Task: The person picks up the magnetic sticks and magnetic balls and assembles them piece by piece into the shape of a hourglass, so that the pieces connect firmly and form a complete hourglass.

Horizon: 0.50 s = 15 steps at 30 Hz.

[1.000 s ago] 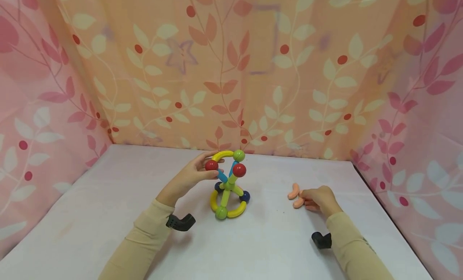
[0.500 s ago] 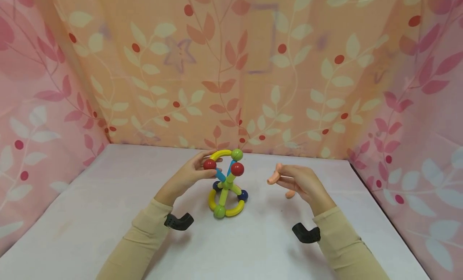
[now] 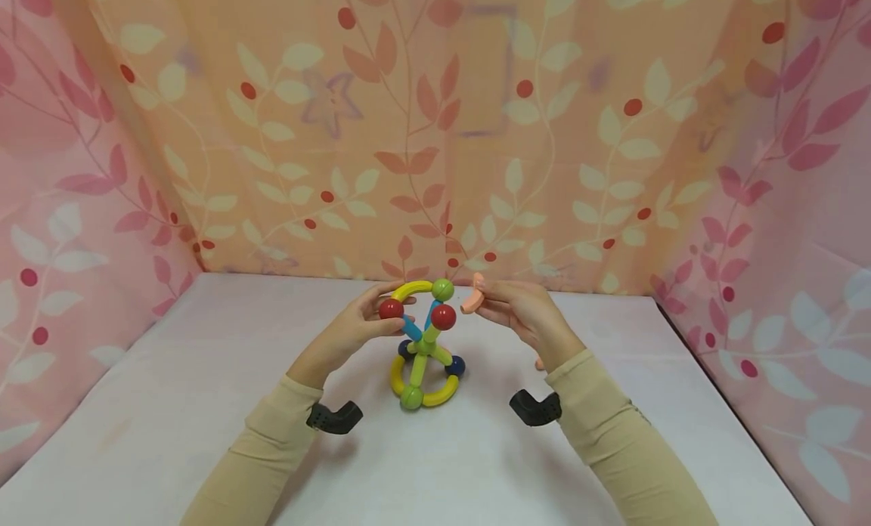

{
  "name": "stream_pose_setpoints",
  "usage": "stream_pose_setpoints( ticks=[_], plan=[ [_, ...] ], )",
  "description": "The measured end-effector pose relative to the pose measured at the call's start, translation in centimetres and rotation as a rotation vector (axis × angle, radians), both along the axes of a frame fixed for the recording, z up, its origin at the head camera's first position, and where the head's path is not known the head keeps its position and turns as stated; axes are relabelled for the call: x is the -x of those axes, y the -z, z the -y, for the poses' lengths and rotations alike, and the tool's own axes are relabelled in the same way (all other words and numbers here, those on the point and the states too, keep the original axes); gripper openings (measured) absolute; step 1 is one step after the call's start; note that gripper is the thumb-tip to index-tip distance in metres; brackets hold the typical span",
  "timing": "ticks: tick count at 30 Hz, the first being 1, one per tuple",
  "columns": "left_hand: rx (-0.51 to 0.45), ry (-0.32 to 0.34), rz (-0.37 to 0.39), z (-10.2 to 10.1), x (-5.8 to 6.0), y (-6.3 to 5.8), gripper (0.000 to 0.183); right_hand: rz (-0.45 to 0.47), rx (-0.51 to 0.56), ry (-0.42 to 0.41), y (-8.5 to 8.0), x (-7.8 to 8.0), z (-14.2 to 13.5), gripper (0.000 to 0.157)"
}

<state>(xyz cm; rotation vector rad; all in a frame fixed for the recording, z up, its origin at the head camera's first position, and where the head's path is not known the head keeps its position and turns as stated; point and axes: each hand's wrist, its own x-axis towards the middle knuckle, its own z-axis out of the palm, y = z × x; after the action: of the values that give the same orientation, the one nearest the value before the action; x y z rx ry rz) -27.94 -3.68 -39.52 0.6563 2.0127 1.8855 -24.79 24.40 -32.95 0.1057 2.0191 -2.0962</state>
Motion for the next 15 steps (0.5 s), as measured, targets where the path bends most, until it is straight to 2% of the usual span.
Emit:
stream_pose_setpoints(
  ticks=[4, 11, 15],
  plan=[
    [0.004, -0.002, -0.004, 0.0, 0.0, -0.1, 0.063, 0.027, 0.020, 0.035, 0.1, 0.4, 0.7, 0.057],
    [0.004, -0.008, 0.001, 0.1, -0.2, -0.2, 0.062, 0.037, 0.001, 0.036, 0.4, 0.7, 1.4, 0.048],
    [0.008, -0.010, -0.002, 0.1, -0.1, -0.1, 0.064, 0.068, -0.047, 0.028, 0.6, 1.0, 1.5, 0.050]
  ],
)
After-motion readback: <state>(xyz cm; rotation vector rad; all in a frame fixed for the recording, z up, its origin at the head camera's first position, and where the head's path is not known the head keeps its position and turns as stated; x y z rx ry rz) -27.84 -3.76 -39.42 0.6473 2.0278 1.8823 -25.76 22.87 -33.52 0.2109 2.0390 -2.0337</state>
